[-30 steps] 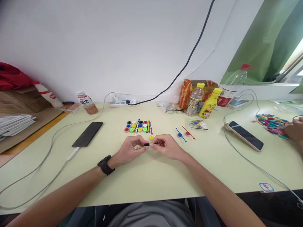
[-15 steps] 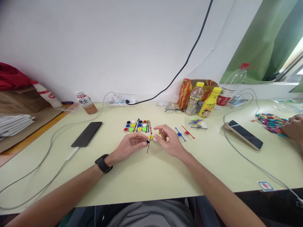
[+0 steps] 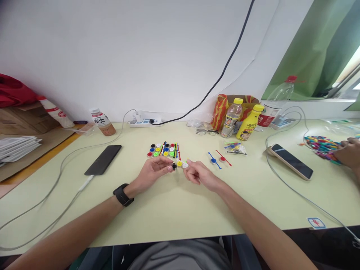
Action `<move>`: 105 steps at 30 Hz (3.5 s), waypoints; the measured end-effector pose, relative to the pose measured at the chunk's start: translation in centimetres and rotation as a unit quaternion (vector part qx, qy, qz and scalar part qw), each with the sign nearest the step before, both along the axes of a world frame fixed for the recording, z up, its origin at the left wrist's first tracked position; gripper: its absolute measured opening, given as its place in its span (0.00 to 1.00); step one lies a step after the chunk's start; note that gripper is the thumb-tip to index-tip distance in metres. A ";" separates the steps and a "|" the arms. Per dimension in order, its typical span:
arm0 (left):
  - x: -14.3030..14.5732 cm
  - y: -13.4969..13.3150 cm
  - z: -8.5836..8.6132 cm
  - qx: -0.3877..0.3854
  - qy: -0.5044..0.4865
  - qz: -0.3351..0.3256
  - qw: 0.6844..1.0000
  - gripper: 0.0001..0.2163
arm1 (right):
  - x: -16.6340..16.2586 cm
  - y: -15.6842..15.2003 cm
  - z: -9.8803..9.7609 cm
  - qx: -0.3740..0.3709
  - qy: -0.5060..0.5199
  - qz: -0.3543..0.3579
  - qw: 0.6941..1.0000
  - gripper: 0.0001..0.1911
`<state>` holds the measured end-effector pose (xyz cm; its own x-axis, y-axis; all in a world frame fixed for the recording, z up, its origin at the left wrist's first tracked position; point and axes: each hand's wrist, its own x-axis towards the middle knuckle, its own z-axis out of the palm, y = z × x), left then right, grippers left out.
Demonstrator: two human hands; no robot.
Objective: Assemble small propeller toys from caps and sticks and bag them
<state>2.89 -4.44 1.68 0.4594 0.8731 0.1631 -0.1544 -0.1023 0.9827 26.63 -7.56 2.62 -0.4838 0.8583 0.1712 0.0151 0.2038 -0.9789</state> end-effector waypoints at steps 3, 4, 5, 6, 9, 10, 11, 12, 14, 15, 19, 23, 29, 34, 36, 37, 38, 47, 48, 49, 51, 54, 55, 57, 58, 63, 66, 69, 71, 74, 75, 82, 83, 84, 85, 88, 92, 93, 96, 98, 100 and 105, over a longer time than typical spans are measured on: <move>0.0 0.0 0.0 -0.002 -0.001 -0.004 1.000 0.12 | 0.4 0.2 0.3 -0.015 0.022 0.020 0.999 0.40; 0.0 0.0 0.0 -0.003 -0.002 -0.008 1.000 0.12 | 0.4 0.2 0.3 -0.011 0.026 0.005 1.000 0.39; 0.0 0.0 0.1 -0.005 -0.003 -0.011 1.000 0.12 | 0.3 0.3 0.3 -0.009 0.026 -0.006 1.000 0.38; 0.0 0.0 0.1 -0.008 -0.005 -0.012 1.000 0.12 | 0.2 0.3 0.3 -0.009 0.027 -0.017 0.999 0.36; 0.0 0.1 0.0 -0.029 -0.021 -0.012 0.999 0.12 | 0.0 0.4 0.2 -0.010 0.034 -0.063 0.997 0.31; -0.1 0.2 0.0 -0.042 -0.029 -0.013 0.999 0.12 | 0.0 0.4 0.2 -0.009 0.040 -0.082 0.996 0.30; -0.1 0.3 -0.1 -0.056 -0.036 -0.015 0.998 0.13 | 0.1 0.4 0.2 -0.008 0.047 -0.099 0.994 0.30; -0.1 0.3 0.0 -0.073 -0.044 -0.019 0.996 0.13 | 0.1 0.5 0.2 -0.008 0.055 -0.115 0.992 0.30; -0.2 0.4 0.1 -0.107 -0.058 -0.023 0.992 0.14 | 0.3 0.6 0.4 -0.007 0.066 -0.142 0.988 0.30; -0.3 0.4 0.2 -0.124 -0.065 -0.024 0.990 0.15 | 0.4 0.6 0.5 -0.006 0.067 -0.155 0.986 0.29; -0.5 0.5 0.7 -0.169 -0.083 -0.022 0.982 0.15 | 0.7 1.0 0.5 0.016 0.026 -0.215 0.976 0.25; -0.5 0.8 0.8 -0.192 -0.097 -0.020 0.976 0.13 | 1.5 1.8 -0.1 0.100 -0.148 -0.238 0.955 0.14; -0.6 1.1 0.4 -0.215 -0.094 -0.017 0.972 0.12 | 3.2 2.3 -0.4 0.163 -0.372 -0.167 0.898 0.10; -0.7 1.3 0.0 -0.224 -0.082 -0.027 0.971 0.12 | 3.8 2.4 -0.5 0.172 -0.371 -0.104 0.907 0.16; -0.8 1.3 0.0 -0.226 -0.080 -0.029 0.970 0.12 | 3.9 2.4 -0.6 0.172 -0.382 -0.100 0.903 0.14; -0.8 1.4 -0.1 -0.226 -0.080 -0.030 0.970 0.12 | 4.0 2.4 -0.6 0.171 -0.389 -0.103 0.899 0.13; -0.8 1.4 -0.1 -0.227 -0.080 -0.030 0.970 0.12 | 4.1 2.5 -0.6 0.170 -0.398 -0.108 0.895 0.12; -0.9 1.5 -0.2 -0.235 -0.085 -0.025 0.968 0.11 | 4.3 2.9 -1.1 0.178 -0.445 -0.164 0.862 0.09; -0.9 1.5 -0.2 -0.237 -0.087 -0.024 0.967 0.11 | 4.2 2.9 -1.1 0.181 -0.442 -0.166 0.863 0.09; -0.9 1.5 -0.2 -0.238 -0.089 -0.024 0.967 0.11 | 4.1 2.9 -1.2 0.183 -0.438 -0.166 0.864 0.09; -0.9 1.5 -0.3 -0.238 -0.093 -0.024 0.966 0.11 | 3.8 2.8 -1.4 0.191 -0.430 -0.163 0.868 0.10; -0.9 1.5 -0.2 -0.234 -0.090 -0.027 0.968 0.11 | 3.4 2.8 -1.8 0.216 -0.422 -0.146 0.868 0.13; -0.9 1.5 -0.1 -0.233 -0.090 -0.028 0.968 0.11 | 3.3 2.8 -1.9 0.226 -0.421 -0.136 0.868 0.15; -0.8 1.5 -0.1 -0.233 -0.089 -0.030 0.968 0.11 | 3.1 2.8 -2.0 0.241 -0.421 -0.115 0.867 0.19; -0.8 1.5 0.0 -0.233 -0.089 -0.030 0.968 0.11 | 3.0 2.8 -2.0 0.246 -0.422 -0.107 0.866 0.20; -0.7 1.5 0.0 -0.238 -0.092 -0.029 0.966 0.10 | 2.9 2.9 -1.9 0.230 -0.405 -0.107 0.879 0.17; -0.8 1.5 -0.1 -0.236 -0.092 -0.030 0.967 0.12 | 3.0 3.0 -1.8 0.210 -0.394 -0.116 0.887 0.12; -0.9 1.5 -0.2 -0.233 -0.089 -0.031 0.968 0.13 | 3.1 3.0 -1.7 0.209 -0.375 -0.128 0.894 0.08; -0.9 1.5 -0.2 -0.231 -0.088 -0.030 0.969 0.13 | 3.2 3.0 -1.7 0.213 -0.348 -0.145 0.901 0.06; -0.8 1.4 -0.2 -0.231 -0.086 -0.031 0.969 0.12 | 3.2 3.0 -1.8 0.196 -0.294 -0.171 0.920 0.04; -0.8 1.4 -0.2 -0.231 -0.085 -0.032 0.969 0.12 | 3.2 3.0 -1.8 0.185 -0.271 -0.174 0.929 0.04; -0.4 1.0 0.1 -0.224 -0.064 -0.036 0.972 0.12 | 1.8 2.5 -1.3 0.167 -0.127 -0.205 0.956 0.10; -0.4 0.9 0.1 -0.218 -0.060 -0.038 0.973 0.12 | 1.5 2.3 -1.1 0.171 -0.128 -0.202 0.956 0.09; -0.3 0.9 0.1 -0.212 -0.057 -0.040 0.975 0.12 | 1.2 2.0 -0.8 0.176 -0.131 -0.197 0.956 0.09; -0.3 0.8 0.1 -0.205 -0.054 -0.043 0.976 0.13 | 0.8 1.7 -0.5 0.181 -0.137 -0.193 0.955 0.09; -0.2 0.7 0.2 -0.181 -0.038 -0.060 0.981 0.14 | -0.1 0.9 0.1 0.197 -0.150 -0.184 0.951 0.11; -0.1 0.7 0.0 -0.148 -0.013 -0.072 0.986 0.14 | -0.9 0.5 -0.2 0.188 -0.158 -0.151 0.958 0.11; -0.1 0.7 0.0 -0.142 -0.009 -0.073 0.987 0.13 | -0.9 0.5 -0.3 0.181 -0.159 -0.146 0.959 0.11; -0.1 0.7 -0.3 -0.114 -0.008 -0.076 0.991 0.12 | -0.9 0.7 -0.6 0.165 -0.153 -0.140 0.964 0.11; -0.1 0.6 -0.5 -0.086 -0.007 -0.075 0.993 0.12 | -0.9 0.8 -0.6 0.152 -0.143 -0.136 0.968 0.11; 0.0 0.6 -0.6 -0.063 0.003 -0.071 0.995 0.12 | -1.0 0.7 -0.5 0.133 -0.134 -0.126 0.974 0.12; 0.2 0.2 -0.7 -0.020 0.034 -0.070 0.997 0.20 | -0.9 0.6 0.0 0.112 -0.128 -0.099 0.980 0.10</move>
<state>3.08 -4.20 1.00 0.5855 0.8053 0.0934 -0.0975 -0.0444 0.9942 25.76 -6.92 2.61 -0.3622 0.8950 0.2602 0.3157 0.3805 -0.8692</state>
